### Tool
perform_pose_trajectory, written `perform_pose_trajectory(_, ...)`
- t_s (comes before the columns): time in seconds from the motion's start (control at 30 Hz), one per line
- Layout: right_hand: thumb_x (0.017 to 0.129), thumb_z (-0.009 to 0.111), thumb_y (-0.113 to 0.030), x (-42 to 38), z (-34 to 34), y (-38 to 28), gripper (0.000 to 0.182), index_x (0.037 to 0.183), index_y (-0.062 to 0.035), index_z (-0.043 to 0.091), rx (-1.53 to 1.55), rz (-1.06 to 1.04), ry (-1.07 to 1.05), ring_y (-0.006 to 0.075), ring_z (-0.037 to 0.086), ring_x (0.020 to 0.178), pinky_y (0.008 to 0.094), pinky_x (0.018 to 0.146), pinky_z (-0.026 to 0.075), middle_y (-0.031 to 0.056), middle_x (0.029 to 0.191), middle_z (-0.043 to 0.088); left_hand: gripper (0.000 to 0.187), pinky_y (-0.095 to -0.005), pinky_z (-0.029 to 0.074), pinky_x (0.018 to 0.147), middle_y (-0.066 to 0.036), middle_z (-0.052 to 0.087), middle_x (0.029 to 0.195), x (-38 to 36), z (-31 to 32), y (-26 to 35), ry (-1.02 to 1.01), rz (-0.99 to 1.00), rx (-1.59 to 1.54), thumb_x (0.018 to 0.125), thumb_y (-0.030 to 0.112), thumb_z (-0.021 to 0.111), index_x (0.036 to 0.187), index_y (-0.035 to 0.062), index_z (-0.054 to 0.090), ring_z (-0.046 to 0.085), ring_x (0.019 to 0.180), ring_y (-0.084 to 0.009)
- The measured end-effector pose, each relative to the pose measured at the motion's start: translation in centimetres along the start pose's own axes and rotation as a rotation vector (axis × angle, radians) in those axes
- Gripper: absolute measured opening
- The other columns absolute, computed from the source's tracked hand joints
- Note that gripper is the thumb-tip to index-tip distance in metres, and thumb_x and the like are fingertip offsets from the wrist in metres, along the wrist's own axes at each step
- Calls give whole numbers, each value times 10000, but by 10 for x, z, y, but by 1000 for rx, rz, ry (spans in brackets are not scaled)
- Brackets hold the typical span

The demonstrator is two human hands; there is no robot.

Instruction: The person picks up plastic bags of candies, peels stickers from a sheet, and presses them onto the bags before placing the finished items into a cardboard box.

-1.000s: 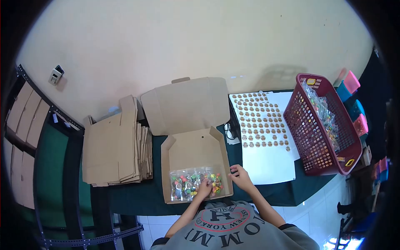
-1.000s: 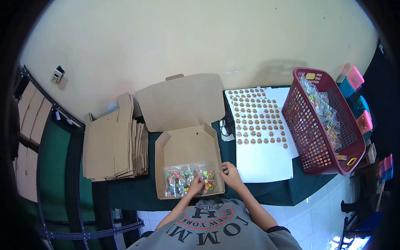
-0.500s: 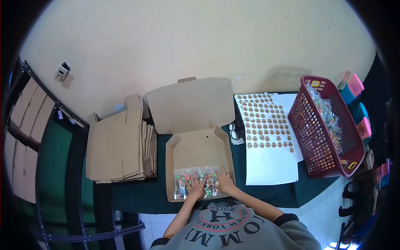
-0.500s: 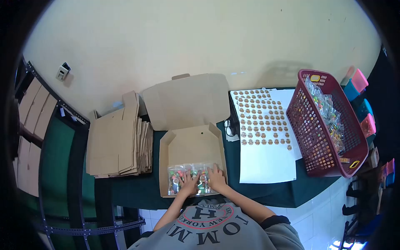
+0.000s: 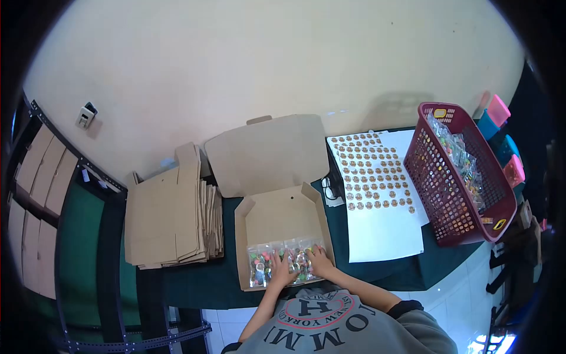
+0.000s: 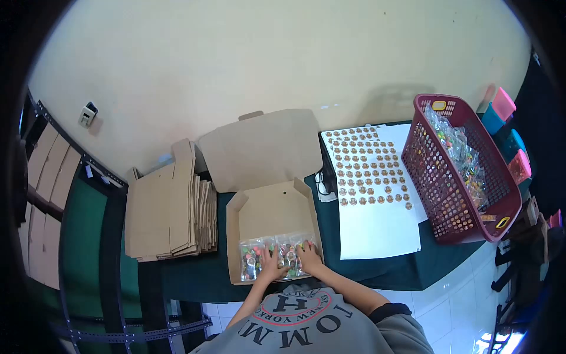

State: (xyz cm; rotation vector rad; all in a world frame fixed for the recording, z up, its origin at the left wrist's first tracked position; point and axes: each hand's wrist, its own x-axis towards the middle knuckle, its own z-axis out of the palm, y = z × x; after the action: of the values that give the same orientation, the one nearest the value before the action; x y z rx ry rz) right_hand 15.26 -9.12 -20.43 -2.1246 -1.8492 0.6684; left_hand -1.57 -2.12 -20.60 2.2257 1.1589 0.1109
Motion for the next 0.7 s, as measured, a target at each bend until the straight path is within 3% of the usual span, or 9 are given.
perform_pose_trajectory(0.13,565,732,-139,1,0,-2,758,1203,-72,328,-31,-1,20,463,263,1174,461,900,394,262,1256,267,947,-622,157,962,-248,69,1386,2,3,10,-165,-33,167,624,478,685,1354,125,195,35,1256,-491)
perform_pose_trajectory(0.2,549,742,-150,0,-2,-4,761,1181,-47,331,10,22,5,461,285,1156,458,871,415,274,1237,276,950,-635,157,954,-259,78,1380,8,15,14,-114,6,148,639,482,676,1332,27,211,36,1253,-496)
perform_pose_trajectory(0.23,577,716,-123,-2,-7,-11,703,1162,-23,339,9,70,21,478,318,1122,467,835,433,297,1207,290,969,-632,144,962,-271,90,1372,8,12,28,-136,-68,195,644,490,670,1290,-78,222,60,1246,-503)
perform_pose_trajectory(0.33,625,674,-100,-1,15,-5,650,1167,9,331,-19,34,161,470,372,1088,455,831,438,321,1208,298,944,-622,138,972,-274,117,1362,20,42,16,-51,-47,378,645,480,674,1288,-59,242,97,1232,-514)
perform_pose_trajectory(0.37,650,656,-104,-2,14,-2,619,1163,28,336,18,55,89,453,411,1059,443,830,441,333,1217,292,892,-604,161,974,-279,160,1346,14,33,20,-78,-21,382,648,454,680,1290,-14,275,133,1222,-508)
perform_pose_trajectory(0.47,738,601,-167,-5,3,1,591,1191,76,309,24,67,-34,391,531,957,414,813,454,331,1248,293,664,-512,255,961,-305,339,1211,4,18,19,190,53,65,663,330,692,1134,-52,420,307,1145,-454)
perform_pose_trajectory(0.53,790,543,-217,-12,-8,-4,539,1193,68,328,58,111,-152,382,542,941,397,802,458,311,1219,340,627,-467,285,952,-311,365,1173,-1,5,9,175,83,-113,665,291,691,1095,-74,418,338,1106,-450)
perform_pose_trajectory(0.63,804,521,-204,-37,-9,-13,461,1148,62,368,22,110,-92,379,541,934,405,786,459,283,1198,378,605,-459,317,936,-284,397,1184,-17,-8,6,248,117,-109,696,258,668,1140,-52,398,379,1123,-400)
perform_pose_trajectory(0.7,818,498,-191,-52,-6,-11,369,1099,29,407,152,-65,161,361,572,847,424,726,469,251,1019,512,549,-435,368,873,-266,457,1115,-30,-10,13,109,105,-111,715,242,646,1137,-31,424,446,1048,-377)
